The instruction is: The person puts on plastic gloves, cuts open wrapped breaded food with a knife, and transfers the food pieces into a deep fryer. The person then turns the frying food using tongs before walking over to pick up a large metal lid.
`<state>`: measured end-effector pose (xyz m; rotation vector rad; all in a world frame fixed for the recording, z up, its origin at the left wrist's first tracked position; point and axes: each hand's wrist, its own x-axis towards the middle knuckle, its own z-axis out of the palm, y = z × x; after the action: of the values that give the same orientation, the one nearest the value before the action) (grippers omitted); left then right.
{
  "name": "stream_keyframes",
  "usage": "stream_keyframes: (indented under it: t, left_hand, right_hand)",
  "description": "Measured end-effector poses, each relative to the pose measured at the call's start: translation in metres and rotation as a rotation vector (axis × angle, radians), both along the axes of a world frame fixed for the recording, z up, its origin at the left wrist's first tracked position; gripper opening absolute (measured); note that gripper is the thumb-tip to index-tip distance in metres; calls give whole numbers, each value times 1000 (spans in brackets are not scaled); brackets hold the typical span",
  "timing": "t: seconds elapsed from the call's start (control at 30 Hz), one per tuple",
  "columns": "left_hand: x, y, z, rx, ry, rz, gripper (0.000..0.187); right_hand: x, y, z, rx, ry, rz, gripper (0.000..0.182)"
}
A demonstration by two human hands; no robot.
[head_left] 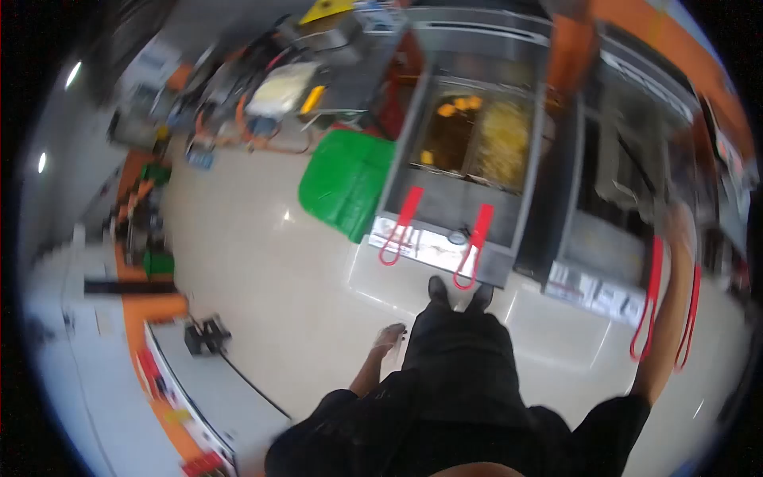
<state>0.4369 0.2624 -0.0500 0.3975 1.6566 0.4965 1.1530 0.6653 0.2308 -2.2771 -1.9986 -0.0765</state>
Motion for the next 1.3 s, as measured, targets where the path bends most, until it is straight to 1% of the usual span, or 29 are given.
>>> stream_keyframes:
  t: [0.03, 0.07, 0.1, 0.13, 0.17, 0.2, 0.23, 0.27, 0.3, 0.33, 0.37, 0.4, 0.43, 0.53, 0.6, 0.63, 0.7, 0.73, 0.77, 0.83, 0.9, 1.0, 1.07, 1.1, 1.13, 1.2, 1.23, 1.27, 1.3]
  left_hand:
    - [-3, -3, 5, -13, 15, -8, 39]
    - [-21, -30, -36, 197, -20, -32, 38]
    - [-22, -31, -43, 69, 108, -98, 34]
    - [-31, -36, -47, 196, 276, -393, 33]
    - [-42, -43, -50, 297, 466, -676, 31]
    - [-53, -47, -59, 376, 605, -868, 44]
    - [-52, -46, -53, 359, 575, -655, 46]
    - [-56, -48, -71, 293, 498, -387, 51]
    - [-52, -35, -51, 283, 477, -281, 54]
    - [-43, -8, 12, 276, 452, -183, 58]
    - [-40, 14, 74, 291, 405, -102, 65]
    - [-37, 25, 116, 313, 353, -26, 73]
    - [-38, 27, 128, 411, 335, 4, 73]
    - [-45, 34, 144, 656, 235, -7, 78]
    - [-40, 38, 166, 767, 0, -7, 77]
    - [-36, 42, 156, 893, 28, -25, 75]
    - [-27, 43, 154, 1066, 8, 165, 71]
    - [-21, 40, 176, 1107, -45, 371, 69]
    - [-19, 37, 186, 1142, -99, 575, 67]
    - [-20, 45, 144, 1248, 206, 706, 70]
    - [-53, 32, 139, 1274, 429, 765, 70]
    - [-107, -33, 192, 1188, 592, 742, 68]
    - [-140, -74, 219, 1126, 670, 697, 67]
    - [-157, -90, 224, 1184, 530, 873, 66]
    - [-176, -105, 230, 1233, 384, 1042, 67]
    - [-207, -121, 231, 1276, 256, 1161, 71]
    - [-213, -124, 226, 1276, 277, 1126, 74]
    - [-216, -125, 220, 1274, 300, 1095, 78]
    - [-219, -126, 213, 1267, 321, 1063, 82]
  right_hand:
    - [-19, -5, 28, -123, -26, -175, 49]
    - [-22, -9, 37, -92, -24, -101, 41]
    - [-44, -16, 67, -118, 54, -79, 41]
    - [-25, -19, 64, 17, 64, 174, 42]
    - [-30, -25, 75, 20, 100, 164, 43]
    - [-35, -30, 87, 24, 137, 154, 45]
    - [-18, -26, 78, 24, -58, 354, 47]
    - [-8, -11, 63, 115, -196, 567, 45]
    - [3, 5, 47, 241, -351, 764, 42]
    - [-20, 17, 41, 343, -359, 887, 42]
    - [-72, 17, 27, 370, -274, 950, 42]
    - [-126, 9, 17, 353, -121, 974, 42]
    - [-182, -10, 7, 316, 40, 995, 42]
    - [-320, -87, -39, -63, 694, 859, 42]
    - [-369, -126, -80, -344, 1082, 826, 41]
    - [-394, -146, -95, -478, 1232, 812, 41]
    - [-557, -266, 21, -549, 983, 900, 48]
    - [-598, -291, 21, -515, 935, 1069, 52]
    - [-640, -313, 9, -597, 995, 1079, 56]
    - [-701, -345, -31, -735, 1189, 1057, 61]
    - [-750, -360, -75, -845, 1463, 977, 63]
    - [-802, -376, -112, -1023, 1854, 767, 67]
    - [-824, -420, -72, -1219, 1633, 781, 70]
    - [-831, -442, -57, -1302, 1522, 773, 72]
    - [-843, -455, -67, -1311, 1529, 943, 74]
    - [-897, -443, -120, -1391, 1613, 1055, 74]
    - [-923, -433, -137, -1438, 1645, 1117, 74]
    - [-958, -430, -124, -1396, 1544, 938, 71]
    - [-981, -437, -104, -1345, 1539, 970, 69]
